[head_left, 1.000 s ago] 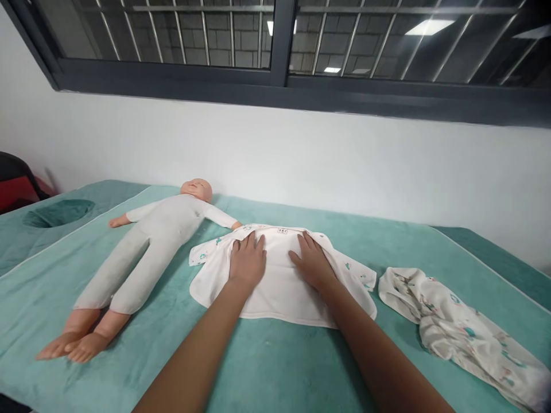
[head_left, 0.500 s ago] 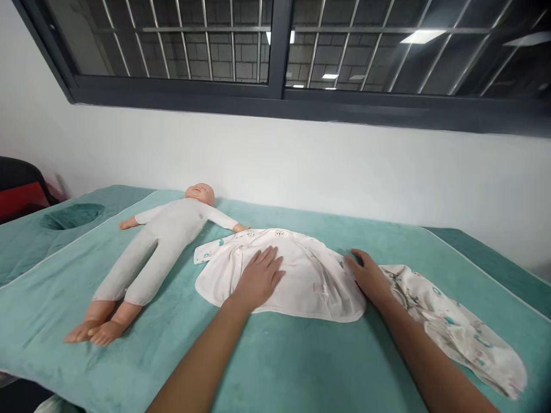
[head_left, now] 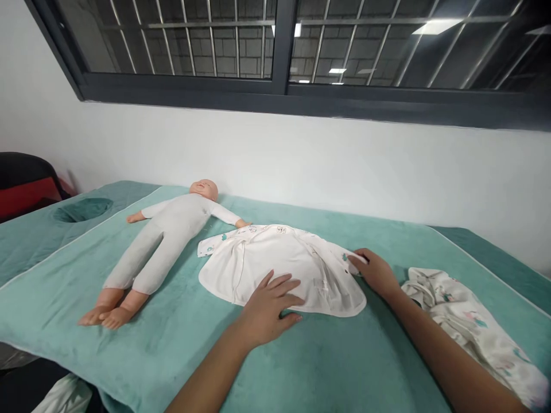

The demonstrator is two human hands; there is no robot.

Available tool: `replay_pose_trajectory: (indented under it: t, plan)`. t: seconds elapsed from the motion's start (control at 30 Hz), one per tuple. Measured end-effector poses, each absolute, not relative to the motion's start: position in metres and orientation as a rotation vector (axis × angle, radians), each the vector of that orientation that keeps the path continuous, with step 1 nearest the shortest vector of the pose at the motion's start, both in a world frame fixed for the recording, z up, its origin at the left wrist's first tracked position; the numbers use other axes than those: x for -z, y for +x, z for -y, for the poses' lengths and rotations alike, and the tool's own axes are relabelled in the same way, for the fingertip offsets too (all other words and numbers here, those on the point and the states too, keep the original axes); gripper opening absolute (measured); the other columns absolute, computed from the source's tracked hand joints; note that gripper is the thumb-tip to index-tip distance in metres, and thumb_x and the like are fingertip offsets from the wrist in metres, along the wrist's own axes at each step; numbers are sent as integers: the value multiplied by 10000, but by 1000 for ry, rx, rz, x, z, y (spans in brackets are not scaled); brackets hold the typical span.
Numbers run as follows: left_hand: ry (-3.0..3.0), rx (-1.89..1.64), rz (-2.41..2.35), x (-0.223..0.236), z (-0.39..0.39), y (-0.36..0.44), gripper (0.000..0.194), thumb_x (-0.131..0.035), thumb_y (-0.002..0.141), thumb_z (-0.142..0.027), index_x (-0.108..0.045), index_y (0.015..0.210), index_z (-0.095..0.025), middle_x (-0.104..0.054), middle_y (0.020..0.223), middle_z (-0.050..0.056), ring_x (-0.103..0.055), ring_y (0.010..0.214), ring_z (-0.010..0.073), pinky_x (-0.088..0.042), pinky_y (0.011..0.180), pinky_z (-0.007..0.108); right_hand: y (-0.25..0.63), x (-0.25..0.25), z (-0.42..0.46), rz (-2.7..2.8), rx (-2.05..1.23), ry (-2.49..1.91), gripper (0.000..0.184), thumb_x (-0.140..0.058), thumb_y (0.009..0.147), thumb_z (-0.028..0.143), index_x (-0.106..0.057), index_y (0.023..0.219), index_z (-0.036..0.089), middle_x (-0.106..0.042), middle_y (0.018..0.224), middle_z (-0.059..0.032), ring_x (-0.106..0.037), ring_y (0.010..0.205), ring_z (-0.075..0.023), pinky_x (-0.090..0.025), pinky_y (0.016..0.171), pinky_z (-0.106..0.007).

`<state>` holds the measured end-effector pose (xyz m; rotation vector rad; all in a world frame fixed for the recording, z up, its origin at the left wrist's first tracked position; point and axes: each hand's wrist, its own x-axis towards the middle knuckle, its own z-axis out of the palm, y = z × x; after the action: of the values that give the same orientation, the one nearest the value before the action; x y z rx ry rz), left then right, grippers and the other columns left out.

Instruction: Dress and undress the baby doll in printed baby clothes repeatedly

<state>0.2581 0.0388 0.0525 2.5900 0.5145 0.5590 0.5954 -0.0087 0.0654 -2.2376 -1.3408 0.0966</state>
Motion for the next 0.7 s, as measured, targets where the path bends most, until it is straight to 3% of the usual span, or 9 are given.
replay_pose_trajectory:
  t: [0.23, 0.37, 0.43, 0.53, 0.63, 0.7]
  plan:
    - [2508, -557, -404, -52, -28, 260, 293, -499, 920, -364, -619, 1187, -337, -532, 1390, -53, -357, 1381, 188, -166, 1190, 444, 611, -56, -1, 1318, 602, -2257, 300, -462, 842, 262, -617, 1082, 170, -599, 1130, -153, -517, 1043, -327, -432, 831, -446]
    - [2339, -783, -450, -56, -39, 249, 259, -478, 928, -299, -667, 1104, -283, -603, 1312, 0, -507, 1262, 170, -356, 1110, 371, 585, -51, 2, 1566, 642, -2011, 248, -451, 883, 236, -599, 1074, 179, -599, 1141, -132, -525, 1062, -299, -426, 900, -451]
    - [2275, -995, -694, -65, -59, 229, 277, -433, 939, -294, -673, 1071, -255, -636, 1251, 39, -563, 1182, 177, -446, 1019, 350, 574, -52, 5, 1642, 577, -1882, 231, -451, 900, 253, -587, 1076, 188, -603, 1141, -118, -531, 1072, -282, -431, 922, -441]
    - [2169, -1277, -1500, -81, -100, 190, 290, -404, 934, -297, -633, 1088, -208, -654, 1143, 90, -590, 1096, 229, -469, 947, 393, 561, -55, 10, 1664, 511, -1748, 213, -456, 914, 268, -576, 1078, 206, -616, 1117, -101, -547, 1068, -266, -448, 926, -433]
    - [2277, -865, -2044, -89, -132, 165, 341, -377, 932, -360, -611, 1112, -190, -642, 1088, 135, -599, 1025, 309, -486, 811, 433, 545, -60, 14, 1683, 553, -1656, 190, -474, 913, 244, -578, 1070, 217, -630, 1098, -94, -563, 1052, -263, -457, 911, -438]
    - [2346, -576, -2135, -85, -142, 163, 364, -359, 935, -395, -609, 1104, -192, -655, 1016, 130, -621, 944, 311, -479, 759, 419, 530, -63, 16, 1726, 590, -1585, 185, -490, 905, 206, -580, 1066, 218, -638, 1089, -89, -567, 1042, -258, -454, 910, -441]
